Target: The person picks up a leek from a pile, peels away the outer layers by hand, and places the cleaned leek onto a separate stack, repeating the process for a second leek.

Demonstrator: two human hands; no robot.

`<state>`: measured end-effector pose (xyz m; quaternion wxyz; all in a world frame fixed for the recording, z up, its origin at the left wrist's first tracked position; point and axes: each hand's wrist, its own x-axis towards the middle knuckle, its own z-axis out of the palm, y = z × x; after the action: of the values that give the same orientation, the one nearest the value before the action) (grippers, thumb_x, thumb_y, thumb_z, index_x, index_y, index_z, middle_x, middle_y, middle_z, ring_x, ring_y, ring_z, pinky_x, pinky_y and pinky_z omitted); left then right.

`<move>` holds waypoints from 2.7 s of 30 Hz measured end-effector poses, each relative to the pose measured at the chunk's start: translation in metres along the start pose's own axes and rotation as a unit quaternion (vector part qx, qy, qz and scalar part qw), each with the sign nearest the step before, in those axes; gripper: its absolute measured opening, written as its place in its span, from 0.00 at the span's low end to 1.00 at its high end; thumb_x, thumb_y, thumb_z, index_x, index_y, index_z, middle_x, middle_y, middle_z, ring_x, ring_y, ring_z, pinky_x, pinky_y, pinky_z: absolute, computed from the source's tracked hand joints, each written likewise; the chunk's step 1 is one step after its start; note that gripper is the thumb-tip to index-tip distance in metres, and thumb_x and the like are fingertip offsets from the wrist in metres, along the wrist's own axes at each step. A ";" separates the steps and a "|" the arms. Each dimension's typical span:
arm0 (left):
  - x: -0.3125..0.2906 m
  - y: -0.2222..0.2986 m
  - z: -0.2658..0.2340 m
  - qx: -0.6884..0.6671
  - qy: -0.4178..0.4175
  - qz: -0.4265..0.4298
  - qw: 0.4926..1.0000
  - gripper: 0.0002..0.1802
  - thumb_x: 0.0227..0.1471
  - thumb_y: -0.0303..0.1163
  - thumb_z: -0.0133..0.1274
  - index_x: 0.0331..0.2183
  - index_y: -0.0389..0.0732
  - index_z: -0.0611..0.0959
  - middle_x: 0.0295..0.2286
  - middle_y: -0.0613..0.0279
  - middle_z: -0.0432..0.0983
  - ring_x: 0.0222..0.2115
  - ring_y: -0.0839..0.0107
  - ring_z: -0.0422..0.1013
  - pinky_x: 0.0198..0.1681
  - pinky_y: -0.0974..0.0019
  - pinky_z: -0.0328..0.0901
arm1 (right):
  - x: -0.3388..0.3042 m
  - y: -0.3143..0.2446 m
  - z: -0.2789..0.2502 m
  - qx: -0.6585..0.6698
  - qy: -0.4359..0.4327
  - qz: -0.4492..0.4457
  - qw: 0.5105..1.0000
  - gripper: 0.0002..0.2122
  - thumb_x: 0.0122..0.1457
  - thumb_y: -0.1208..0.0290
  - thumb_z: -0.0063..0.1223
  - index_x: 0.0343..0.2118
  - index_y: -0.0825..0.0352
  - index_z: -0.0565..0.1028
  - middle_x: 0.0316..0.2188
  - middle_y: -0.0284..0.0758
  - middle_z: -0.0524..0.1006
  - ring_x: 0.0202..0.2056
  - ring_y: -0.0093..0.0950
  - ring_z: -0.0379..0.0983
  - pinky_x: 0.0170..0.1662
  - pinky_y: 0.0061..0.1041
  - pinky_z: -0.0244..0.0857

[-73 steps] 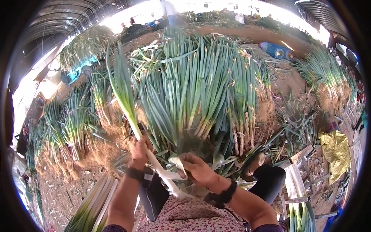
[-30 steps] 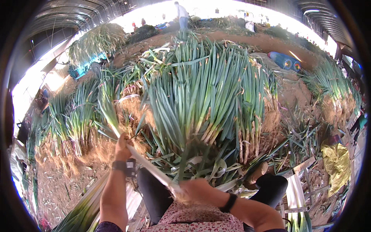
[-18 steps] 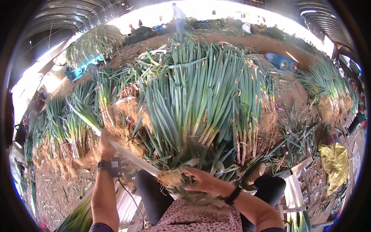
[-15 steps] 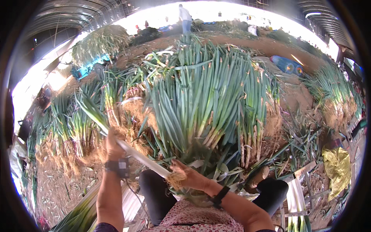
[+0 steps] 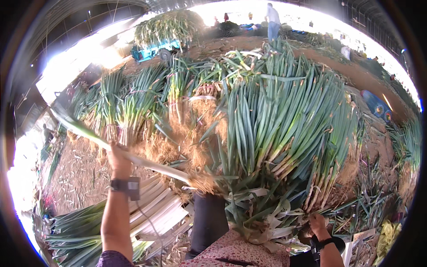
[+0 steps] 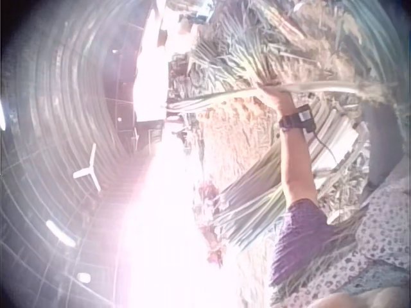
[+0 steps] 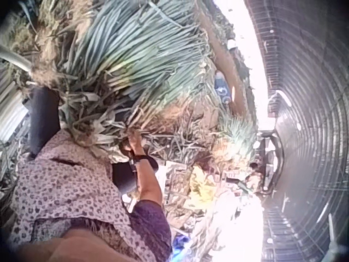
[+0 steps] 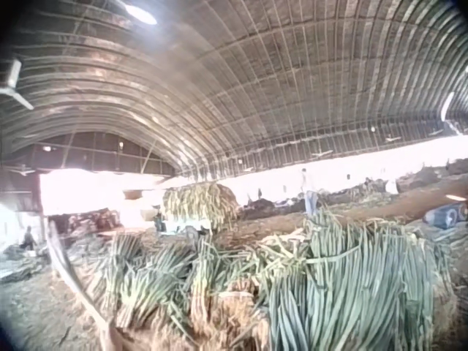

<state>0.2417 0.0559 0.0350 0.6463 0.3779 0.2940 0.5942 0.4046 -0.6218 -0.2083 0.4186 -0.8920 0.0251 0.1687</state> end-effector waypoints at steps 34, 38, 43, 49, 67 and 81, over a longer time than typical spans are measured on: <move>-0.255 -0.445 -0.198 0.194 -0.139 -0.678 0.695 0.24 0.57 0.44 0.31 0.53 0.47 0.61 0.47 0.48 0.64 0.47 0.60 0.63 0.50 0.60 0.59 | 0.095 0.254 0.089 0.544 0.261 0.382 0.700 0.30 0.56 0.42 0.32 0.51 0.65 0.60 0.49 0.36 0.63 0.50 0.30 0.58 0.52 0.27 0.52; -0.212 -0.472 -0.140 0.228 -0.211 -0.648 0.696 0.25 0.57 0.46 0.30 0.53 0.45 0.62 0.47 0.49 0.64 0.47 0.60 0.63 0.51 0.60 0.58 | 0.157 0.193 0.048 0.538 0.217 0.299 0.758 0.28 0.56 0.42 0.31 0.47 0.63 0.62 0.45 0.36 0.65 0.46 0.32 0.61 0.50 0.30 0.55; -0.198 -0.471 -0.117 0.244 -0.233 -0.638 0.692 0.27 0.58 0.48 0.27 0.52 0.43 0.62 0.48 0.51 0.64 0.47 0.61 0.62 0.52 0.61 0.57 | 0.133 0.133 0.064 0.278 -0.397 0.356 0.798 0.26 0.56 0.41 0.31 0.42 0.62 0.65 0.40 0.36 0.68 0.42 0.34 0.64 0.47 0.34 0.58; -0.201 -0.462 -0.089 0.228 -0.268 -0.619 0.702 0.28 0.57 0.48 0.26 0.52 0.41 0.63 0.48 0.51 0.63 0.48 0.61 0.62 0.53 0.61 0.56 | 0.152 0.107 0.041 0.657 0.082 0.313 0.681 0.25 0.56 0.41 0.30 0.36 0.60 0.68 0.34 0.35 0.72 0.36 0.36 0.68 0.44 0.39 0.61; -0.370 -0.237 0.221 -0.005 -0.600 -0.365 0.711 0.27 0.48 0.35 0.35 0.52 0.38 0.63 0.48 0.50 0.64 0.49 0.60 0.61 0.53 0.62 0.56 | -0.020 -0.079 -0.040 0.672 0.073 0.055 0.735 0.27 0.54 0.41 0.35 0.43 0.63 0.66 0.38 0.37 0.70 0.40 0.37 0.67 0.45 0.38 0.61; -0.320 -0.327 0.145 0.189 -0.702 -0.357 0.586 0.30 0.42 0.25 0.41 0.52 0.35 0.63 0.48 0.49 0.64 0.50 0.59 0.61 0.53 0.63 0.55 | 0.099 -0.165 0.068 0.624 -0.054 0.120 0.770 0.27 0.54 0.44 0.38 0.46 0.65 0.64 0.40 0.38 0.69 0.43 0.37 0.66 0.47 0.37 0.60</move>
<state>0.5016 -0.2834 -0.1827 0.7259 0.6562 -0.0345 -0.2034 0.5100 -0.4539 -0.1587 0.8604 -0.4134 0.2087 0.2129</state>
